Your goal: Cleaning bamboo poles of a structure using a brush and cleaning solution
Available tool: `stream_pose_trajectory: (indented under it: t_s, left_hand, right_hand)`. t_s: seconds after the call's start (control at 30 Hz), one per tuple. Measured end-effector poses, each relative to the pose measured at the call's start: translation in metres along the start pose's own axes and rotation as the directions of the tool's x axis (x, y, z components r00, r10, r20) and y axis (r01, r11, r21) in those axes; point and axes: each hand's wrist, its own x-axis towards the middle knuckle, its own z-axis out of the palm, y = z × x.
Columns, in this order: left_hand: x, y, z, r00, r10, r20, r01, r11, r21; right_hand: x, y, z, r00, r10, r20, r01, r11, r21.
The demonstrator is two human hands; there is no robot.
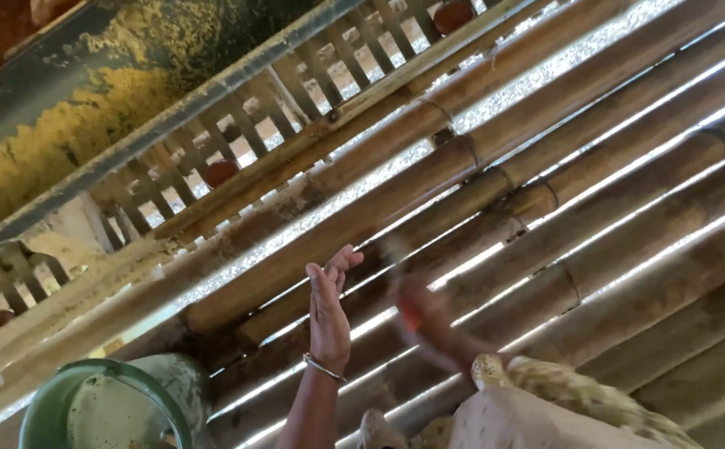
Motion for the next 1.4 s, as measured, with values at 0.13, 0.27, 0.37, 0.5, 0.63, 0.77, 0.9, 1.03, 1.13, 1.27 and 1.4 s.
stream_pose_trajectory:
  t_s: [0.13,0.27,0.37,0.5,0.63,0.77,0.9,1.03,1.13,1.27,1.4]
  left_hand:
    - [0.0,-0.003,-0.004,1.0,-0.013,0.008,0.013,1.0,0.002]
    - [-0.008,-0.001,-0.018,0.999,-0.001,-0.039,0.003,0.999,0.034]
    - [-0.007,-0.003,-0.021,0.999,-0.014,-0.046,0.014,1.0,0.015]
    - [-0.007,-0.006,-0.02,0.998,-0.042,-0.045,0.041,0.999,-0.022]
    - [-0.008,-0.012,-0.031,1.0,-0.001,-0.022,0.0,0.999,-0.034]
    - [-0.007,-0.018,-0.043,0.998,0.053,0.033,-0.051,0.998,-0.048]
    - [-0.008,-0.021,-0.044,0.998,0.057,-0.009,-0.058,0.997,-0.047]
    - [-0.006,-0.017,-0.043,0.997,-0.009,-0.079,0.004,0.998,-0.062]
    - [-0.01,-0.014,-0.045,0.986,-0.086,-0.141,0.075,0.994,-0.08]
    - [-0.008,-0.016,-0.048,0.983,-0.085,-0.164,0.074,0.995,-0.072]
    - [-0.005,-0.016,-0.051,0.983,-0.078,-0.165,0.065,0.994,-0.088]
  right_hand:
    - [-0.016,-0.041,0.017,0.597,-0.35,0.722,0.748,0.57,-0.342]
    - [0.051,-0.098,0.007,0.701,-0.218,0.679,0.474,-0.569,-0.672]
    - [0.077,-0.081,0.017,0.455,-0.016,0.89,0.89,0.002,-0.455]
    - [0.05,-0.053,0.035,0.163,0.44,0.883,0.956,-0.292,-0.031]
    - [0.095,-0.107,0.034,0.538,0.404,0.74,0.816,-0.469,-0.337]
    - [0.176,-0.005,-0.02,0.561,0.44,0.701,0.681,-0.727,-0.089]
    - [0.069,-0.018,0.077,0.232,0.546,0.805,0.814,-0.561,0.146]
    - [0.057,-0.054,0.13,0.52,0.756,0.398,0.849,-0.409,-0.334]
    - [0.057,-0.087,0.125,0.605,0.788,0.115,0.768,-0.54,-0.344]
    - [0.052,-0.004,0.084,0.19,0.595,0.781,0.807,-0.547,0.221]
    - [-0.002,-0.02,0.124,-0.016,0.605,0.796,0.798,-0.472,0.375]
